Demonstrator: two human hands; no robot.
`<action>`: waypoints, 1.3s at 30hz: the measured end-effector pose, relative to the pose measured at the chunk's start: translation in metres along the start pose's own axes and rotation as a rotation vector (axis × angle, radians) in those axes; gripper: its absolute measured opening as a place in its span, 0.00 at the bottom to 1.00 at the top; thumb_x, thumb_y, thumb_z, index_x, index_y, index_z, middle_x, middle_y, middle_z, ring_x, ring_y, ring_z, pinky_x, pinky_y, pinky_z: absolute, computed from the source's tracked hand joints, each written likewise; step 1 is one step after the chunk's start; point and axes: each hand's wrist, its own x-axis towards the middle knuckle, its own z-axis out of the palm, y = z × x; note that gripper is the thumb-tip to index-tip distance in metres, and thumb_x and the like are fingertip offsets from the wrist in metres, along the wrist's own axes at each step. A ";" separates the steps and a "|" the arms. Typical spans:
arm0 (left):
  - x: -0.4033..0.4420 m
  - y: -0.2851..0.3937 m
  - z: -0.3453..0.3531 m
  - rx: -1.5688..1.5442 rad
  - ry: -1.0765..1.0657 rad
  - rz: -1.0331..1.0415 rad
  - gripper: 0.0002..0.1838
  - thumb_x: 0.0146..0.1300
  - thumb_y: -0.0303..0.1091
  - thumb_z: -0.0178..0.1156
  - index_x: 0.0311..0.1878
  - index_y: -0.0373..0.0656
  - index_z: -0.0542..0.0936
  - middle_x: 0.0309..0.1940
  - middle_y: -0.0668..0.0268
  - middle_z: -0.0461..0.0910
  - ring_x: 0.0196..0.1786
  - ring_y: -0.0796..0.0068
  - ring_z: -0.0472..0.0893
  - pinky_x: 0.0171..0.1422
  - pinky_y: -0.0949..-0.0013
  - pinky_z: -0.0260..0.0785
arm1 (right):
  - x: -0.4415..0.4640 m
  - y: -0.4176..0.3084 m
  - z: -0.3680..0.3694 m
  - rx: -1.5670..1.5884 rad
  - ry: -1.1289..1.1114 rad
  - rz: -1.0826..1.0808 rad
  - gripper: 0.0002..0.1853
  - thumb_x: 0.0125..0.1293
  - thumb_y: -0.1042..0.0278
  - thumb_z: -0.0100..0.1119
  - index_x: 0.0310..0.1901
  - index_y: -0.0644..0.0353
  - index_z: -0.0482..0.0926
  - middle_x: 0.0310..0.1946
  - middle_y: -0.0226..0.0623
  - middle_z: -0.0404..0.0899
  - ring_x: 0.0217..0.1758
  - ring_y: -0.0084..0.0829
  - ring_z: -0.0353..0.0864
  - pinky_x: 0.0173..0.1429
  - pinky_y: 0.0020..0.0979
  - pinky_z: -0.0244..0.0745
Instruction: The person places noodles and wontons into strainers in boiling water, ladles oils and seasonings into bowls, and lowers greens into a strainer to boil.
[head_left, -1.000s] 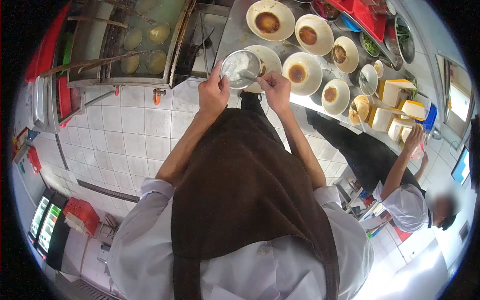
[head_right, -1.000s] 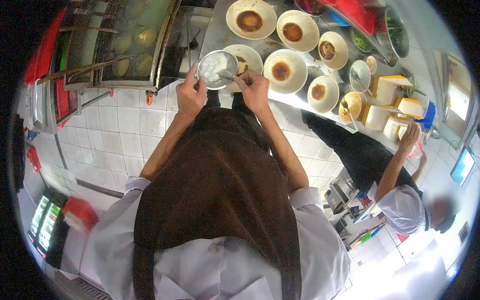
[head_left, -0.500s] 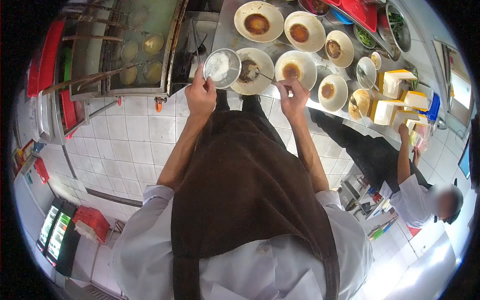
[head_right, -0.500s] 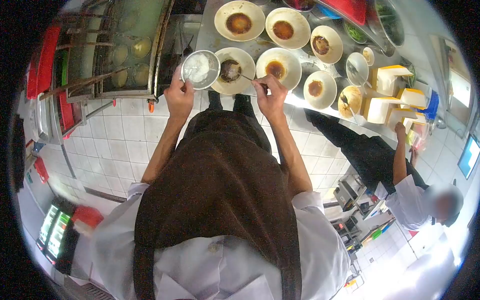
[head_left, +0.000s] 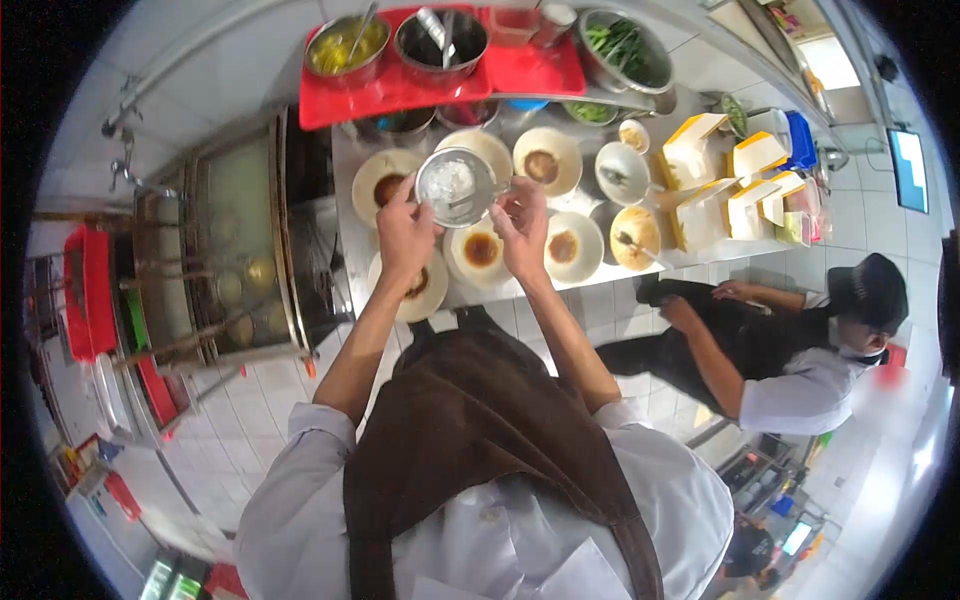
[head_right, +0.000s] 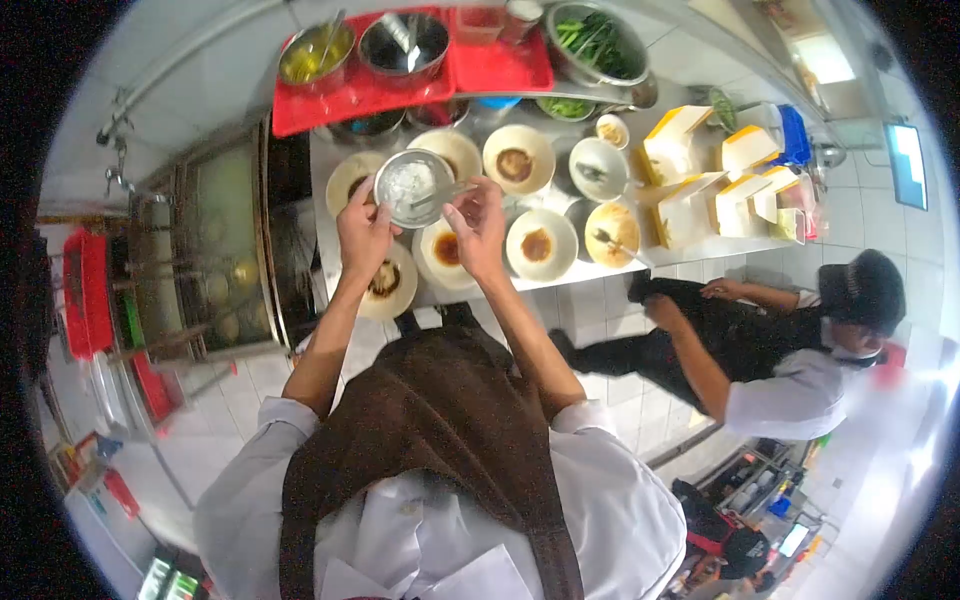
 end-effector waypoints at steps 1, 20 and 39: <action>0.017 0.021 0.014 -0.081 -0.013 -0.067 0.25 0.65 0.20 0.54 0.66 0.33 0.68 0.24 0.63 0.83 0.18 0.82 0.76 0.21 0.76 0.65 | 0.008 -0.004 -0.010 0.058 0.083 -0.030 0.22 0.63 0.76 0.61 0.58 0.62 0.66 0.36 0.32 0.74 0.34 0.19 0.73 0.32 0.22 0.70; 0.177 0.077 0.154 0.054 0.046 -0.105 0.30 0.61 0.29 0.57 0.65 0.31 0.60 0.28 0.56 0.85 0.17 0.73 0.79 0.18 0.70 0.68 | 0.036 0.037 -0.099 0.124 0.213 0.196 0.06 0.66 0.75 0.57 0.44 0.64 0.75 0.31 0.28 0.76 0.29 0.16 0.73 0.31 0.21 0.69; -0.254 -0.040 -0.256 -1.085 0.175 -0.334 0.18 0.74 0.46 0.48 0.53 0.43 0.75 0.42 0.69 0.79 0.47 0.73 0.79 0.53 0.67 0.72 | -0.139 -0.019 0.282 -0.309 -0.637 -0.617 0.20 0.63 0.68 0.56 0.56 0.65 0.74 0.55 0.51 0.73 0.60 0.53 0.71 0.65 0.45 0.64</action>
